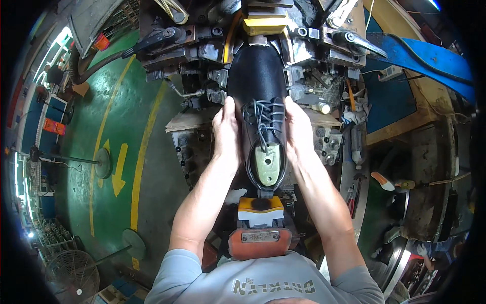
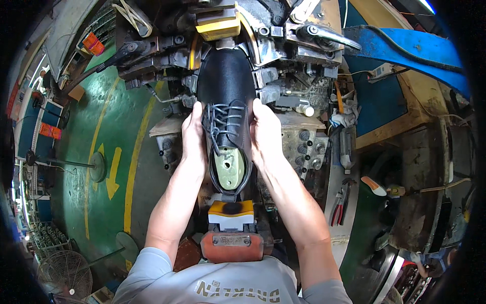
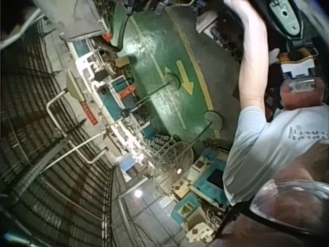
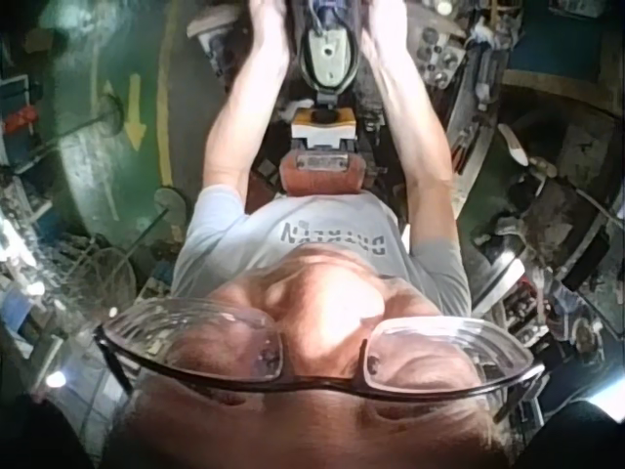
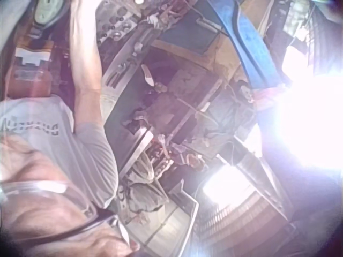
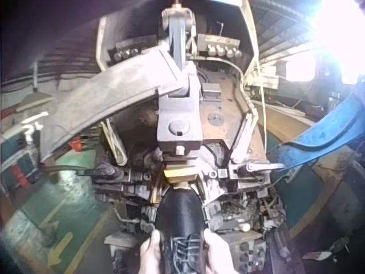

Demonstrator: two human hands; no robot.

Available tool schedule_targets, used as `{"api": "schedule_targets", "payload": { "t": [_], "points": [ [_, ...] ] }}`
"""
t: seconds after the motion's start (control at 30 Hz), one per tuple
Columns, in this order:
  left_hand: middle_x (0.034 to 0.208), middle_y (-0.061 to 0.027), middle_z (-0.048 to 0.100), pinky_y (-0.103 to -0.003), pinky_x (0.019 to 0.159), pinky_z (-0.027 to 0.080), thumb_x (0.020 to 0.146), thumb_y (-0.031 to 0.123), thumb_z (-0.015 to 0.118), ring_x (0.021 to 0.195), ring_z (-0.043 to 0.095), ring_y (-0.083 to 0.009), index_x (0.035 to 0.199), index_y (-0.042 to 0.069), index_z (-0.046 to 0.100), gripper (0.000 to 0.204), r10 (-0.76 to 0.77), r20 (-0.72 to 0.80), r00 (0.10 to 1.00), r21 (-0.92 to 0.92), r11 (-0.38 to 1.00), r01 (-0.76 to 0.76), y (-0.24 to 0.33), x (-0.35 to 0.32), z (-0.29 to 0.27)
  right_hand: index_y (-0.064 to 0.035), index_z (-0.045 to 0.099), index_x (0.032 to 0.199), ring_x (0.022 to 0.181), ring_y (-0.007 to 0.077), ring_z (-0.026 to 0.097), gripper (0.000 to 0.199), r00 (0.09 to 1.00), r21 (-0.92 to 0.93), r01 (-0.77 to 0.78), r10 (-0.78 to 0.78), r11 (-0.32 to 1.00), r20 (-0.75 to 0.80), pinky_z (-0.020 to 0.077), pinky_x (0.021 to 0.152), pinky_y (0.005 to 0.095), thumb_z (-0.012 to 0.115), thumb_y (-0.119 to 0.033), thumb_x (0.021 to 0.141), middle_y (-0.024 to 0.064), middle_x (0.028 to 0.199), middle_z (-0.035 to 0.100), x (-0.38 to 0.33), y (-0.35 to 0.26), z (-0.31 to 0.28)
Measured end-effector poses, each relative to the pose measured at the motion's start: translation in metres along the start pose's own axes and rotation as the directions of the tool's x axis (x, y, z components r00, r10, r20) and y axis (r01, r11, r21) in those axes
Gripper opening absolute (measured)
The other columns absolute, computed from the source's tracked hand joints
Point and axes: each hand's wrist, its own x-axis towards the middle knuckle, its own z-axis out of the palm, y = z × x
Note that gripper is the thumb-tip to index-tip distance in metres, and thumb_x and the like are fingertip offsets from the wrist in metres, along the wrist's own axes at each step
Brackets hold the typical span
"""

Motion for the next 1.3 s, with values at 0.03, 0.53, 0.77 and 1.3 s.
{"api": "schedule_targets", "payload": {
  "t": [0.03,0.53,0.77,1.3],
  "points": [
    [0.107,-0.0098,0.063,-0.035,0.084,0.051,0.101,0.039,0.045,0.092,0.061,-0.0195,0.112,-0.001,0.058,0.043,-0.011,-0.01,1.0,0.011,1.0,0.011,0.001,0.0,0.001,-0.0021,0.059,0.096,0.08,0.0228,0.063,0.022,1.0,0.02,-0.028,0.028,0.999,0.002,0.0551,0.076,0.0402,0.052,-0.024,0.098,0.0117,0.091,0.063,0.004,0.001,-0.007],
    [0.058,0.0118,0.032,-0.022,0.041,0.018,0.098,0.037,0.056,0.046,0.023,-0.001,0.087,0.013,0.061,0.026,0.039,-0.086,0.996,-0.1,0.994,-0.047,-0.025,0.026,-0.017,-0.0034,0.061,0.092,0.078,0.0185,0.065,0.021,1.0,0.028,-0.011,0.011,1.0,-0.019,0.055,0.072,0.0344,0.055,-0.023,0.097,0.0087,0.088,0.065,0.018,0.015,-0.021],
    [0.099,-0.0033,0.063,-0.03,0.082,0.049,0.099,0.026,0.052,0.087,0.058,-0.0123,0.109,0.002,0.06,0.026,0.078,-0.095,0.992,-0.098,0.991,-0.087,-0.042,0.029,-0.04,-0.0024,0.059,0.086,0.072,0.0154,0.062,0.016,0.986,-0.062,0.147,-0.151,0.987,-0.068,0.0538,0.068,0.0309,0.05,-0.013,0.094,0.0067,0.082,0.063,0.02,0.024,-0.03],
    [0.103,-0.0072,0.055,-0.024,0.073,0.053,0.091,0.046,0.063,0.087,0.059,-0.0115,0.126,-0.003,0.037,0.066,0.024,0.185,0.982,-0.005,1.0,-0.024,-0.027,0.017,-0.017,-0.0014,0.056,0.114,0.068,0.0151,0.065,0.046,0.999,-0.328,0.022,-0.005,0.944,0.052,0.0551,0.061,0.0288,0.045,-0.044,0.1,0.0095,0.09,0.066,0.005,0.012,0.012]
  ]
}}
